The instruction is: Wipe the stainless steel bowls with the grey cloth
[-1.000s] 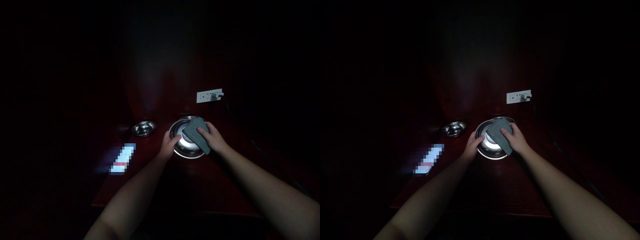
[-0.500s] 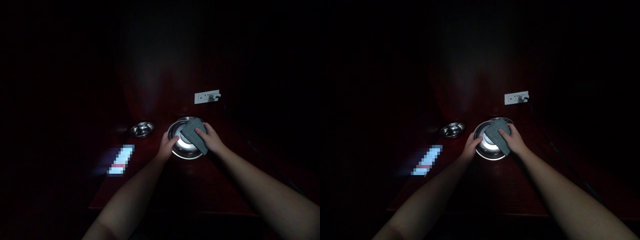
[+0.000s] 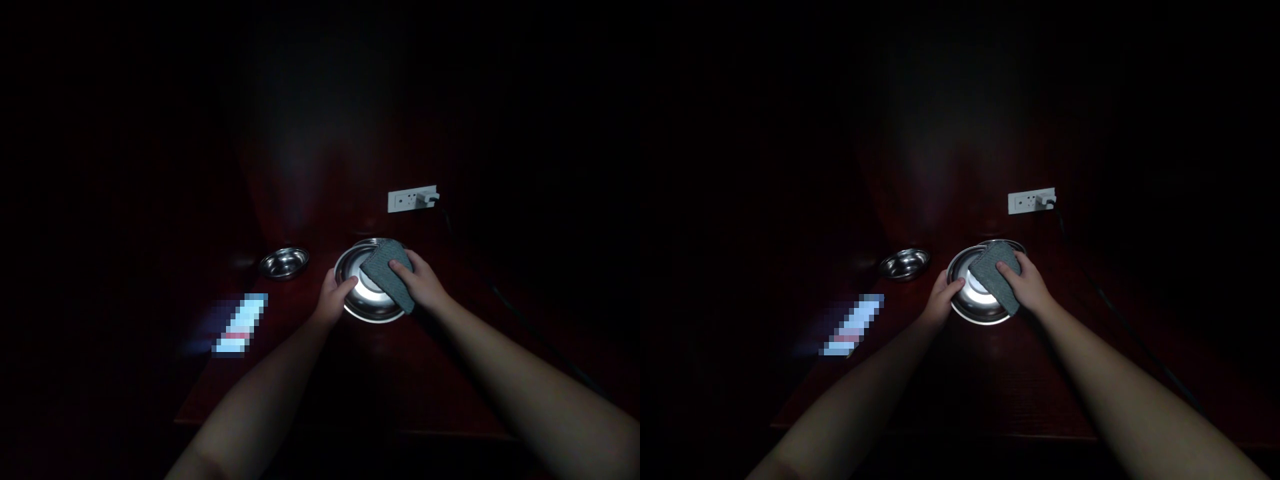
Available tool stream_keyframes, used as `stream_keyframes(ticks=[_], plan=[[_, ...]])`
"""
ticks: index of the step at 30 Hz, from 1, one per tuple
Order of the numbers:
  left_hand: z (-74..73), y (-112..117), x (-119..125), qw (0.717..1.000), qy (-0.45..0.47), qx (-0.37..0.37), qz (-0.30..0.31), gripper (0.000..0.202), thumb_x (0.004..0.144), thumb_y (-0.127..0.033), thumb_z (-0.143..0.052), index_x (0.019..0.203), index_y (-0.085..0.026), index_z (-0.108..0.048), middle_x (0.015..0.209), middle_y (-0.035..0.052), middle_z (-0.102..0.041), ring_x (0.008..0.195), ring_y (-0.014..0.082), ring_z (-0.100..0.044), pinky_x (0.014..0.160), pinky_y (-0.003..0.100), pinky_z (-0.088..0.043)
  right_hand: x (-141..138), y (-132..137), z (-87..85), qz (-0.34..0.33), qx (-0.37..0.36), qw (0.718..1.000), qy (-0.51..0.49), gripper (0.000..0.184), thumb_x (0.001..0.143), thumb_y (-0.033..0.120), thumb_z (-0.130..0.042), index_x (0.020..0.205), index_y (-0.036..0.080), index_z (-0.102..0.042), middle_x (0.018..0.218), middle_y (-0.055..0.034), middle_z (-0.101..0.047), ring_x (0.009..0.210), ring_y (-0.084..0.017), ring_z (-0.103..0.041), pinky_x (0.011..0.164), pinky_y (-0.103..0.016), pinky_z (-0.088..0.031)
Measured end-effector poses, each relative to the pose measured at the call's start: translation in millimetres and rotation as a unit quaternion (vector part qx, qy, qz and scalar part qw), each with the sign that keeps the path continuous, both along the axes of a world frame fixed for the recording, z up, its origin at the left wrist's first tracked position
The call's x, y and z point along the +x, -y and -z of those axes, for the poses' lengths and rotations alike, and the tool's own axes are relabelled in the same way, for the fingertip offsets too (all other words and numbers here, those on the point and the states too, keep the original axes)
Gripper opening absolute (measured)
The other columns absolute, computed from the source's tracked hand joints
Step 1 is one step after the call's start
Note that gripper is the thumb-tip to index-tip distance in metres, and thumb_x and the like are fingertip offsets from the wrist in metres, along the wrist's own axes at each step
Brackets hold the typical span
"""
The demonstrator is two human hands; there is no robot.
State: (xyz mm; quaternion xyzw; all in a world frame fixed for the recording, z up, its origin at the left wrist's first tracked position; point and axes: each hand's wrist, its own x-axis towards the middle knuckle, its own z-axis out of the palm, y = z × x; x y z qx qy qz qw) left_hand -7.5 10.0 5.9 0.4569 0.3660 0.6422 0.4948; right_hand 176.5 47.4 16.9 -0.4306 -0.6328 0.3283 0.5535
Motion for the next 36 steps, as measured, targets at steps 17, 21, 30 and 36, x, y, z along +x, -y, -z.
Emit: stream_keyframes(ticks=[17, 21, 30, 36], plan=[[2.1, -1.0, 0.8, 0.989, 0.136, -0.019, 0.057, 0.037, 0.063, -0.023, -0.067, 0.098, -0.017, -0.053, 0.090, 0.0027, -0.062, 0.085, 0.0174, -0.060, 0.084, 0.036, -0.045, 2.9, -5.7, 1.1, 0.057, 0.035, 0.998, 0.003, 0.051, 0.070, 0.057, -0.058, 0.104, 0.019, -0.054, 0.096, -0.0063, -0.061, 0.088, -0.023, -0.058, 0.081, -0.040, -0.045], [0.4, 1.4, 4.7, 0.990, 0.123, -0.038, 0.052, 0.040, 0.062, -0.019, -0.069, 0.099, -0.017, -0.053, 0.093, 0.0046, -0.062, 0.081, 0.0173, -0.062, 0.079, 0.036, -0.048, 3.5, -9.1, 4.0, 0.091, 0.025, 0.995, 0.001, 0.054, 0.068, 0.060, -0.058, 0.104, 0.021, -0.051, 0.096, -0.0065, -0.060, 0.087, -0.024, -0.058, 0.078, -0.041, -0.045], [11.5, -0.7, 4.2, 0.995, 0.040, -0.073, 0.059, 0.044, 0.066, -0.033, -0.068, 0.106, -0.023, -0.051, 0.100, 0.0040, -0.062, 0.082, 0.0186, -0.062, 0.067, 0.033, -0.051, 1.8, -5.7, 2.9, 0.095, 0.024, 0.995, 0.008, 0.052, 0.068, 0.059, -0.059, 0.102, 0.022, -0.050, 0.092, -0.0050, -0.060, 0.084, -0.023, -0.058, 0.074, -0.038, -0.046], [9.9, -3.0, 1.6, 0.996, 0.064, -0.035, 0.054, 0.045, 0.067, -0.031, -0.066, 0.109, -0.020, -0.052, 0.098, 0.0043, -0.063, 0.086, 0.0196, -0.062, 0.076, 0.035, -0.049, 0.4, -1.8, -0.1, 0.070, 0.028, 0.997, 0.019, 0.048, 0.069, 0.059, -0.057, 0.098, 0.021, -0.052, 0.090, -0.0046, -0.060, 0.082, -0.022, -0.057, 0.073, -0.037, -0.045]])
